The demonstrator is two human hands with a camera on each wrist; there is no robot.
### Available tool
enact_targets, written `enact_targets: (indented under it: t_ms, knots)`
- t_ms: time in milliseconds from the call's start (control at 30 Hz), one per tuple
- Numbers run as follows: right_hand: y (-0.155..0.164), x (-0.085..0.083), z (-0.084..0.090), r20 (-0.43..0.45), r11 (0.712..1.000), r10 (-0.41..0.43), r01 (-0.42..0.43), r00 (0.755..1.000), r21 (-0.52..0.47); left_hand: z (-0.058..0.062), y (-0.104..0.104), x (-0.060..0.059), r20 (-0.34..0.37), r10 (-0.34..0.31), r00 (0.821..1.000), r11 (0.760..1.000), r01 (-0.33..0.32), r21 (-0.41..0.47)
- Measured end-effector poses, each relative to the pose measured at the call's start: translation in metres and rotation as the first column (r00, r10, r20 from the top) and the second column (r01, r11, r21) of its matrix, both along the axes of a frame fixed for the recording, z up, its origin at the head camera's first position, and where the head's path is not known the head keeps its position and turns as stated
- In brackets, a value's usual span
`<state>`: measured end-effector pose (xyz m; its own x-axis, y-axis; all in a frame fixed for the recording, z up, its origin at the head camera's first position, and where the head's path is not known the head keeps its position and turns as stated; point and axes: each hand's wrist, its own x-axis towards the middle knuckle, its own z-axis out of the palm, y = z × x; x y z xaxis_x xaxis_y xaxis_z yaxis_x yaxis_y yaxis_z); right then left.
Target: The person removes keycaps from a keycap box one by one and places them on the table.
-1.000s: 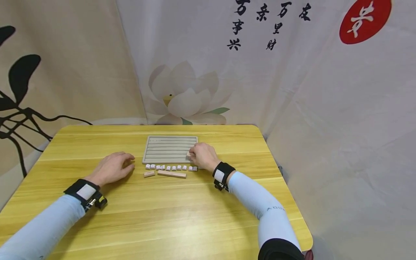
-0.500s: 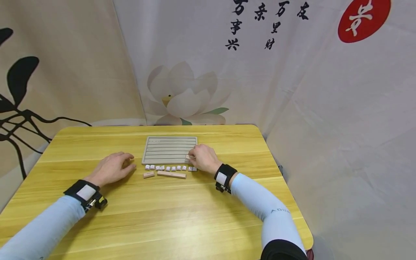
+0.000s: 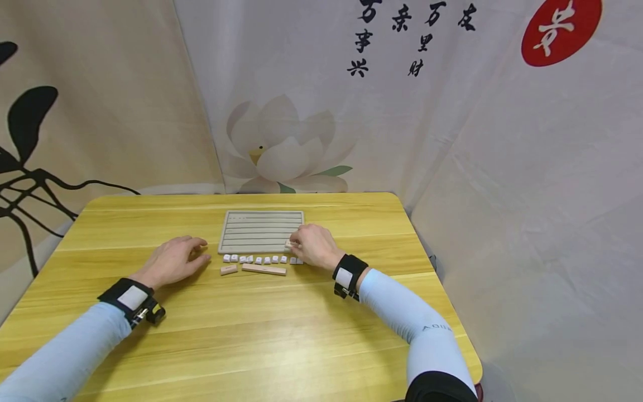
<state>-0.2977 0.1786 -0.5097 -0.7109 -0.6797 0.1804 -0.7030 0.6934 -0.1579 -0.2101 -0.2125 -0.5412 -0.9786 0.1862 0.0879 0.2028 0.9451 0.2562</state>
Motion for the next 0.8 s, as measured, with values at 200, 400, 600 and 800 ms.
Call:
enact_targets:
  t_ms: [200, 400, 600, 800]
  knots:
    - [-0.001, 0.004, 0.000, 0.000, 0.999, 0.028, -0.028, 1.000, -0.021, -0.001, -0.002, 0.002, -0.002, -0.004, 1.000, 1.000, 0.004, -0.003]
    - [0.000, 0.006, 0.000, -0.001, 0.999, 0.040, -0.040, 0.999, -0.012, 0.000, -0.003, 0.002, 0.011, 0.003, 1.000, 1.000, -0.003, -0.001]
    - [0.005, 0.009, -0.001, 0.012, 0.999, 0.041, -0.041, 0.999, -0.008, 0.000, -0.004, 0.002, 0.006, -0.005, 1.000, 1.000, 0.005, -0.004]
    - [0.011, 0.012, 0.002, 0.029, 1.000, 0.027, -0.027, 0.999, 0.005, -0.001, -0.005, 0.002, 0.007, -0.016, 1.000, 1.000, 0.016, 0.002]
